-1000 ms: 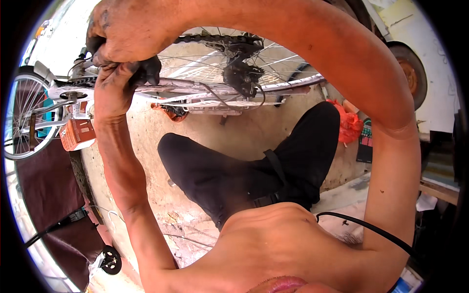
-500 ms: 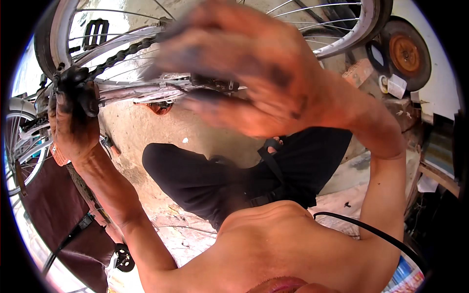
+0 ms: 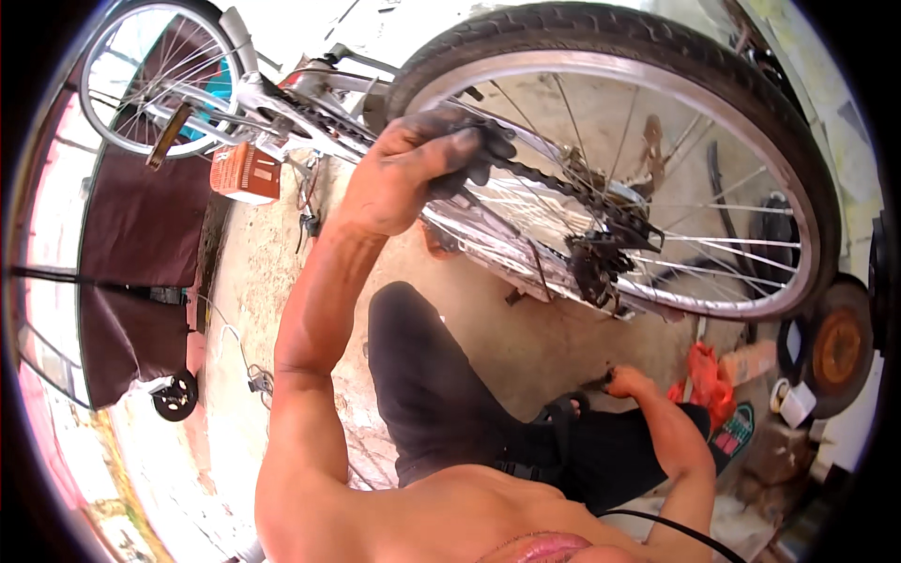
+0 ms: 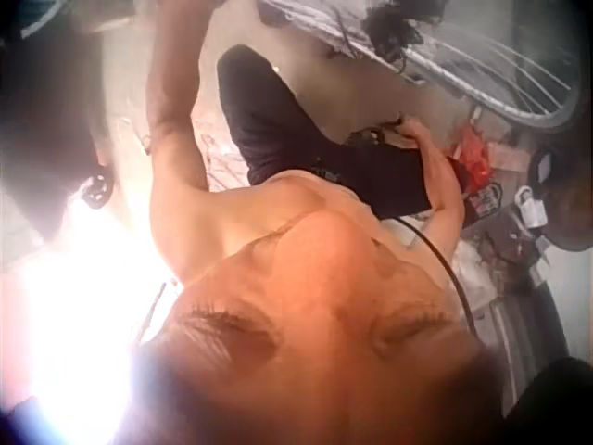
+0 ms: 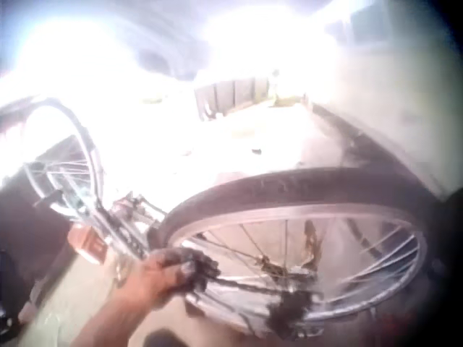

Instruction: The person repairs a bicycle chain by hand, using pliers to manipulate the links while the bike is upside down.

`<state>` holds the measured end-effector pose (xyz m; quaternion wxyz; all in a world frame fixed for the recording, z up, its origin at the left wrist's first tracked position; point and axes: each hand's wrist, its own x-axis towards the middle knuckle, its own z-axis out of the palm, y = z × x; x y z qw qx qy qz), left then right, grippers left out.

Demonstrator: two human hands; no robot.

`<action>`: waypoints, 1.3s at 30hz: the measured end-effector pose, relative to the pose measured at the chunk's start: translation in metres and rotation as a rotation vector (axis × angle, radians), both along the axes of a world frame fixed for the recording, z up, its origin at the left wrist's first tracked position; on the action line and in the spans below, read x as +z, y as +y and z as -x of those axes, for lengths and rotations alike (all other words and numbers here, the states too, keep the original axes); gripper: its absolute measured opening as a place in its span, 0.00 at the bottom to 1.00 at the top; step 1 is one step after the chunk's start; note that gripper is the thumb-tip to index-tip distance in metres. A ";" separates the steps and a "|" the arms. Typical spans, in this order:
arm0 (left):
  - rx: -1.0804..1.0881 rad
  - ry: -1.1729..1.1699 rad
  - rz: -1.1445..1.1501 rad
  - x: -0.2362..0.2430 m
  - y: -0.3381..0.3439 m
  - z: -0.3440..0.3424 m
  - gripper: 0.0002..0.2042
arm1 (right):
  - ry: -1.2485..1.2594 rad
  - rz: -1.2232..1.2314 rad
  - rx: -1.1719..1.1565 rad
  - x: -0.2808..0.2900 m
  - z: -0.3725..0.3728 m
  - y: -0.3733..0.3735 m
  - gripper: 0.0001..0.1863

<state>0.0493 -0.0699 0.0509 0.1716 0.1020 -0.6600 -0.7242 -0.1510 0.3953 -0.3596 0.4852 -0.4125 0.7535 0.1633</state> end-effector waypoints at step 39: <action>0.138 0.078 -0.040 0.001 0.010 -0.008 0.15 | -0.143 0.633 -0.115 0.160 -0.032 -0.059 0.20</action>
